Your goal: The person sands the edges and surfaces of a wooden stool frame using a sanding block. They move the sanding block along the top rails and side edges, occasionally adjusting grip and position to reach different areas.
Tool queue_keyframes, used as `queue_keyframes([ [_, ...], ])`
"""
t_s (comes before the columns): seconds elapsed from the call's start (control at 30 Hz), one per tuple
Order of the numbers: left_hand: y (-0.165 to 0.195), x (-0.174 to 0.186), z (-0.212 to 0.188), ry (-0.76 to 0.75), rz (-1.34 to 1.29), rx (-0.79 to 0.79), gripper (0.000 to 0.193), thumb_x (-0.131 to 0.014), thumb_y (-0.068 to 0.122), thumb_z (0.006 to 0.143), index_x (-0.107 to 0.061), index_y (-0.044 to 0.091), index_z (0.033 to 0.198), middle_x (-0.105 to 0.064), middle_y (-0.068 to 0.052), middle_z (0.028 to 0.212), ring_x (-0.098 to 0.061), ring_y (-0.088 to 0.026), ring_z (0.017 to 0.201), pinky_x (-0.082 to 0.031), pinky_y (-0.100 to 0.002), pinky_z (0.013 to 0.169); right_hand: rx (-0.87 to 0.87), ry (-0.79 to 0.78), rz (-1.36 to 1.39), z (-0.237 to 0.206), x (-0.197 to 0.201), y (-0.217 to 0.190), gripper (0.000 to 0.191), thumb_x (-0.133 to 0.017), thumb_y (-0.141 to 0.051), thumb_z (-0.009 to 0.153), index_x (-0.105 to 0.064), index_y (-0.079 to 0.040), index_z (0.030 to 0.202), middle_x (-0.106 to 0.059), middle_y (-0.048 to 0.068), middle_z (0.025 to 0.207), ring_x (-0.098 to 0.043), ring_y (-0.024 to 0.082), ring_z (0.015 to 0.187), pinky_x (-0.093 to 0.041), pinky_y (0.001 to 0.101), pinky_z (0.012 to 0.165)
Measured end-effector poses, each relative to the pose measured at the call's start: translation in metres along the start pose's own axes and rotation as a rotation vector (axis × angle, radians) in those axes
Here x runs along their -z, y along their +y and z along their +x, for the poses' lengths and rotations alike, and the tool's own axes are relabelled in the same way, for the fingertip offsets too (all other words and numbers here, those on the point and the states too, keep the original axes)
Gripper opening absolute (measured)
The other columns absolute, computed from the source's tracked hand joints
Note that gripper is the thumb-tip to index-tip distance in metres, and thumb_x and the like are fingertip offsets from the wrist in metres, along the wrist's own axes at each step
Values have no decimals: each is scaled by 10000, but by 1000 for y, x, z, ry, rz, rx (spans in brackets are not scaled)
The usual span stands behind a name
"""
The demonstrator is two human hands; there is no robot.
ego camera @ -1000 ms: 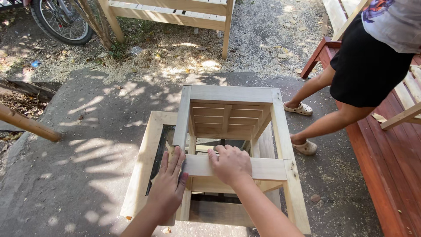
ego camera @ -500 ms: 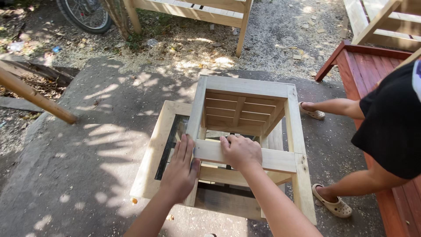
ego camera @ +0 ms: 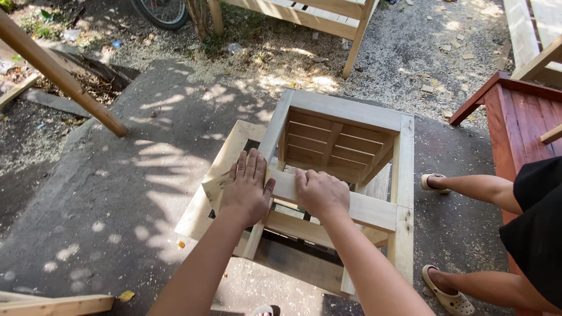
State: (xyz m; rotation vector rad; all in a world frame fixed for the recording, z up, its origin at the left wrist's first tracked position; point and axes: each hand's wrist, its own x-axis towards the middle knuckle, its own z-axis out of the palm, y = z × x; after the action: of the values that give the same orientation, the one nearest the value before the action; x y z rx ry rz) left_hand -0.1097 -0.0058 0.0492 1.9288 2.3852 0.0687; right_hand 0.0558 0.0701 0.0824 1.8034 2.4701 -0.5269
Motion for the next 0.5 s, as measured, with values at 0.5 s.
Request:
queue_keyframes([
  [0.5, 1, -9, -102, 356, 16, -246, 735, -198, 149, 871, -60, -60, 1562, 28, -175, 1712, 21, -305, 1530, -71, -422, 1189, 15, 22, 44, 1, 2, -3, 595, -272, -541, 1036, -735, -171, 1091, -732, 105, 1120, -666, 308, 1125, -481, 462, 966],
])
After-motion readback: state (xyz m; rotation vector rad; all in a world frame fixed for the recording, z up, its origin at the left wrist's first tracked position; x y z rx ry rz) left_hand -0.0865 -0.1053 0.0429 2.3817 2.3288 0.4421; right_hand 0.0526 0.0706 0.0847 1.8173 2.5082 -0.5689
